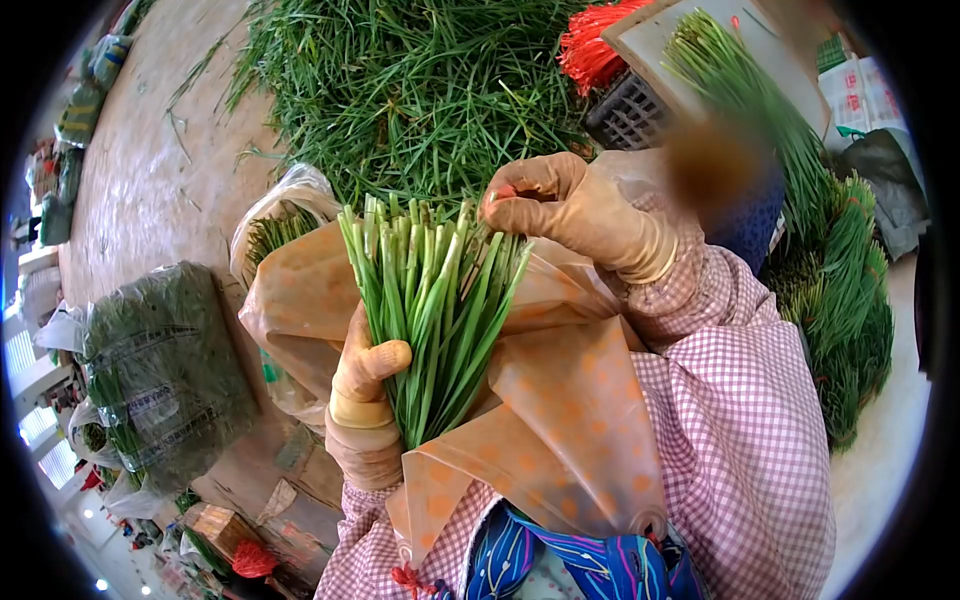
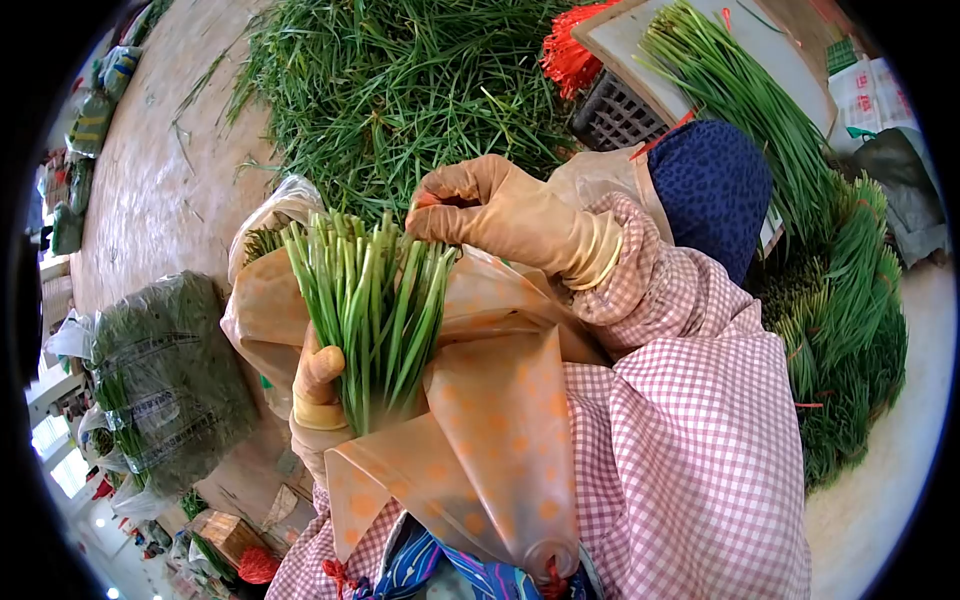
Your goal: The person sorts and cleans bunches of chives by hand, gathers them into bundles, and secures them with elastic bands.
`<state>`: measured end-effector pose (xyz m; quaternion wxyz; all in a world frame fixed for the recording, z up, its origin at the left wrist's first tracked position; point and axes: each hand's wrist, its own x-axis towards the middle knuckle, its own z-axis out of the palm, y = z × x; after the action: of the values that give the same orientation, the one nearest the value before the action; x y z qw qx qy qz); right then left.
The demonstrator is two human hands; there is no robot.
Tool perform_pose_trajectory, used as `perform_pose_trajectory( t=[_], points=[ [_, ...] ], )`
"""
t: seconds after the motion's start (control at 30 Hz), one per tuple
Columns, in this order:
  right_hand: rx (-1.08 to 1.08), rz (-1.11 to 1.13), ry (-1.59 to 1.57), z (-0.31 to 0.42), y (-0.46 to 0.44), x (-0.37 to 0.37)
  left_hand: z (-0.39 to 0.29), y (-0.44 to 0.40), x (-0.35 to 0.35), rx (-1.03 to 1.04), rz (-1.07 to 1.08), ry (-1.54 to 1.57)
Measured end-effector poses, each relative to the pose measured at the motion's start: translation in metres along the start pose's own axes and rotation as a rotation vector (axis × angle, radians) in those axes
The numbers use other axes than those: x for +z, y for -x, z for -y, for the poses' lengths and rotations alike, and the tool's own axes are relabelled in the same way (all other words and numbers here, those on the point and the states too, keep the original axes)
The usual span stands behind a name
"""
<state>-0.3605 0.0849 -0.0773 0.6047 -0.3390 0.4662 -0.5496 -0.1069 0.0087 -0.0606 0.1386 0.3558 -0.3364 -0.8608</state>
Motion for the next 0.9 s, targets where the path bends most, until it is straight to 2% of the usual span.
perform_pose_trajectory(
  t=[0.07, 0.2, 0.3, 0.37, 0.4, 0.43, 0.5, 0.53, 0.57, 0.63, 0.67, 0.73, 0.77, 0.83, 0.9],
  points=[
    [-0.008, 0.008, -0.15, 0.003, 0.006, 0.003, -0.001, 0.004, 0.008, 0.007, -0.016, 0.035],
    [-0.01, 0.029, -0.104, 0.0, 0.005, 0.001, -0.003, 0.004, 0.012, 0.009, -0.033, 0.059],
    [0.01, -0.037, -0.158, -0.003, -0.001, 0.003, 0.001, 0.001, 0.01, 0.019, -0.019, 0.046],
    [-0.23, -0.155, 0.538, 0.0, -0.005, 0.001, 0.004, 0.0, 0.01, 0.035, -0.007, 0.046],
    [-0.328, -0.199, 0.702, 0.008, -0.006, 0.002, 0.003, 0.001, 0.012, 0.042, -0.016, 0.046],
    [-0.326, -0.198, 0.702, 0.009, -0.008, -0.002, 0.003, 0.001, 0.013, 0.049, -0.023, 0.047],
    [-0.754, -0.389, 1.082, 0.013, -0.019, -0.017, 0.002, 0.001, 0.013, 0.035, -0.018, 0.054],
    [-0.639, -0.475, 0.871, 0.009, -0.025, -0.027, 0.001, 0.001, 0.014, 0.035, -0.023, 0.047],
    [-0.713, -0.613, 0.757, 0.009, -0.032, -0.04, 0.001, 0.002, 0.013, 0.035, -0.032, 0.041],
    [-0.495, -0.861, 0.755, 0.04, -0.035, -0.059, 0.002, 0.002, 0.011, 0.039, -0.024, 0.047],
    [-0.497, -0.859, 0.756, 0.05, -0.035, -0.057, 0.001, 0.0, 0.01, 0.039, -0.007, 0.048],
    [-0.484, -0.534, 0.374, 0.062, -0.032, -0.054, 0.001, -0.002, 0.008, 0.039, 0.015, 0.049],
    [-0.483, -0.535, 0.374, 0.061, -0.03, -0.05, 0.001, -0.001, 0.007, 0.021, 0.014, 0.054],
    [-0.37, -0.06, 0.268, 0.057, -0.025, -0.033, 0.001, -0.001, 0.006, -0.001, 0.01, 0.055],
    [-0.327, 0.08, 0.412, 0.042, -0.019, -0.016, 0.0, -0.001, 0.007, -0.006, -0.014, 0.098]
  ],
)
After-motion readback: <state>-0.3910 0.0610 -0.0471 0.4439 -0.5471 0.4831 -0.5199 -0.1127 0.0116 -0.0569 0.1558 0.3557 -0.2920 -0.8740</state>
